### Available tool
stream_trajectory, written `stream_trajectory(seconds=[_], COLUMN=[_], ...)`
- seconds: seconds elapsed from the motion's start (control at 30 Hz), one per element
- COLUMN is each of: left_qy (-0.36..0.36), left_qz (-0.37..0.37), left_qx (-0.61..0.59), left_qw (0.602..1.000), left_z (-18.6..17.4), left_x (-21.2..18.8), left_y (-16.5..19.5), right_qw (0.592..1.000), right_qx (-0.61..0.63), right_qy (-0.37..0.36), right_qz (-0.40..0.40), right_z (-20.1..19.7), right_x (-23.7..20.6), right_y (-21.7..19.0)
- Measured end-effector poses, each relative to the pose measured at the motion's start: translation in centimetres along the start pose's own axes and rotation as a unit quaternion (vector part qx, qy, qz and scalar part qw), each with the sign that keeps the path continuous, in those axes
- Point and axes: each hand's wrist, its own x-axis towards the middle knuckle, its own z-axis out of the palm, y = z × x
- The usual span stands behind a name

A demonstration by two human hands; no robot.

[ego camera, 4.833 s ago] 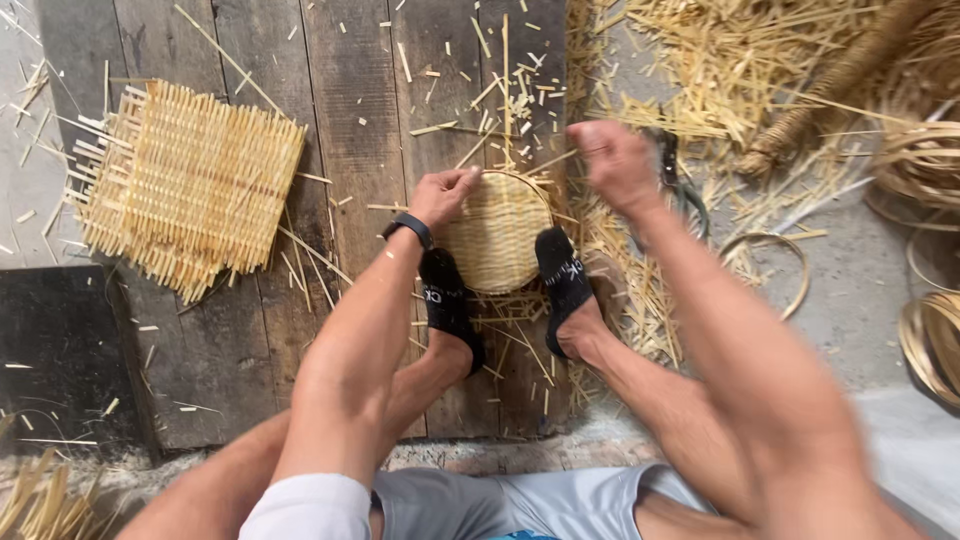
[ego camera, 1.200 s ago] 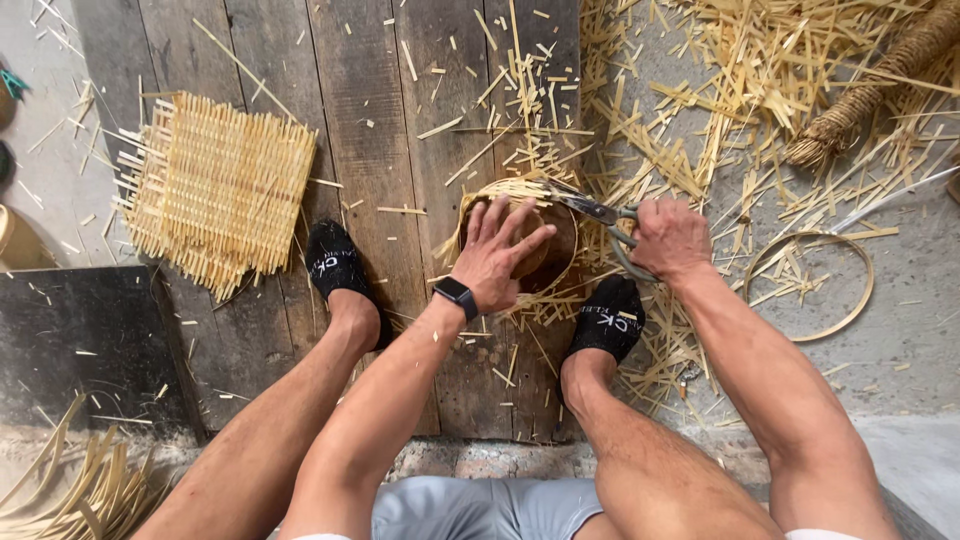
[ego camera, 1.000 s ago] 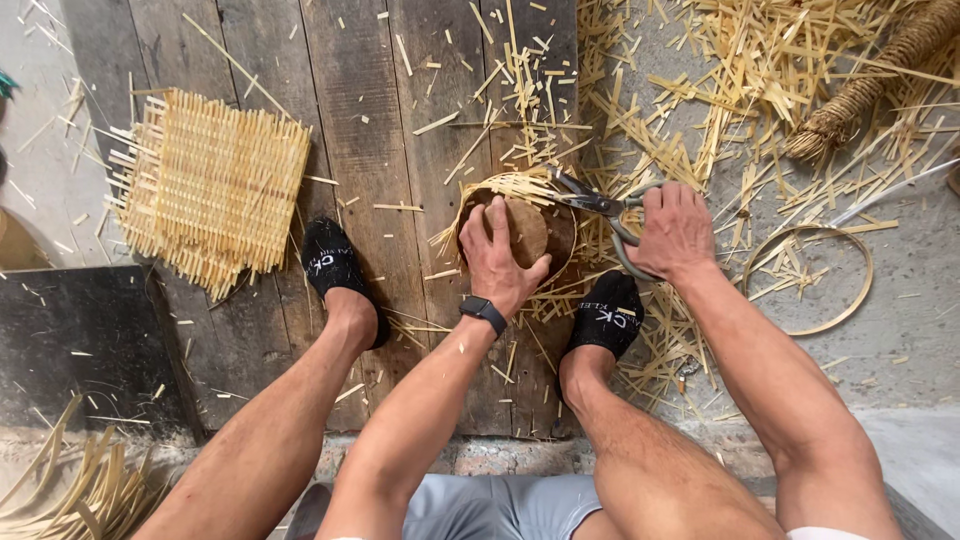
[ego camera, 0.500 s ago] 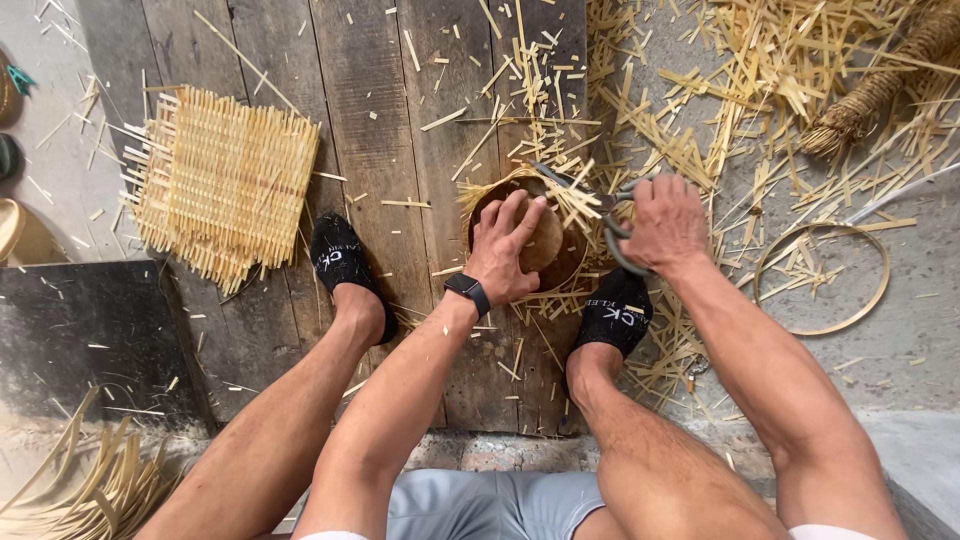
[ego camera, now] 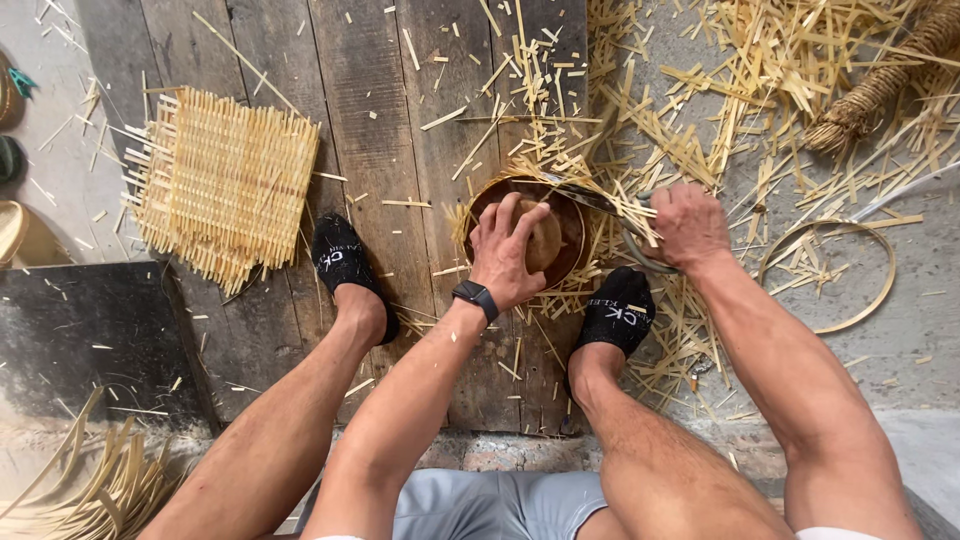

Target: The person sits on the floor weaving bamboo trays. They trim the woven bamboo mat with scissors, press a woven mat over a round wooden mold, fit a bent bamboo rim ring around the mat edge, and set finished round trays aside with completed ones.

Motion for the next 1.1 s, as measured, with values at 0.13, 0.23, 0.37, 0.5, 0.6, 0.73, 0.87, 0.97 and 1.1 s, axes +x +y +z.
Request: stream_trajectory(seconds=[0.13,0.23,0.37,0.5,0.6,0.73,0.87,0.97,1.1], left_qy=[-0.026,-0.077,-0.136,-0.147,-0.176,-0.255,-0.17,0.027,0.027], left_qz=[0.012,0.05,0.078,0.117,0.132,0.149,0.1,-0.085,-0.123], left_qx=[0.011,0.022,0.045,0.056,0.089,0.114,0.117,-0.055,-0.056], left_qw=[1.0,0.996,0.987,0.981,0.972,0.948,0.973,0.994,0.991], left_z=[-0.4,-0.7,-1.9,-2.4,-2.5,-3.2,-2.4,0.2,2.1], left_x=[0.1,0.6,1.1,1.0,1.2,2.4,1.4,-0.3,-0.5], left_y=[0.2,0.4,-0.5,-0.7,-0.4,-0.5,0.0,1.4,1.5], right_qw=[1.0,0.994,0.999,1.0,0.99,0.997,0.999,0.999,0.997], right_qx=[-0.024,-0.062,0.036,0.018,-0.007,-0.024,-0.009,0.034,-0.024], right_qy=[0.007,0.088,-0.036,0.02,0.142,-0.074,-0.046,0.024,0.071], right_qz=[-0.003,-0.008,0.02,0.003,-0.025,0.017,-0.004,-0.011,-0.023], right_z=[-0.1,0.3,0.7,0.3,0.3,0.6,0.4,0.0,0.1], right_x=[-0.6,-0.2,-0.5,-1.4,-1.2,-0.4,-0.9,-1.2,-0.2], right_y=[-0.2,-1.6,-1.0,0.3,-0.8,-1.6,0.3,0.6,-0.8])
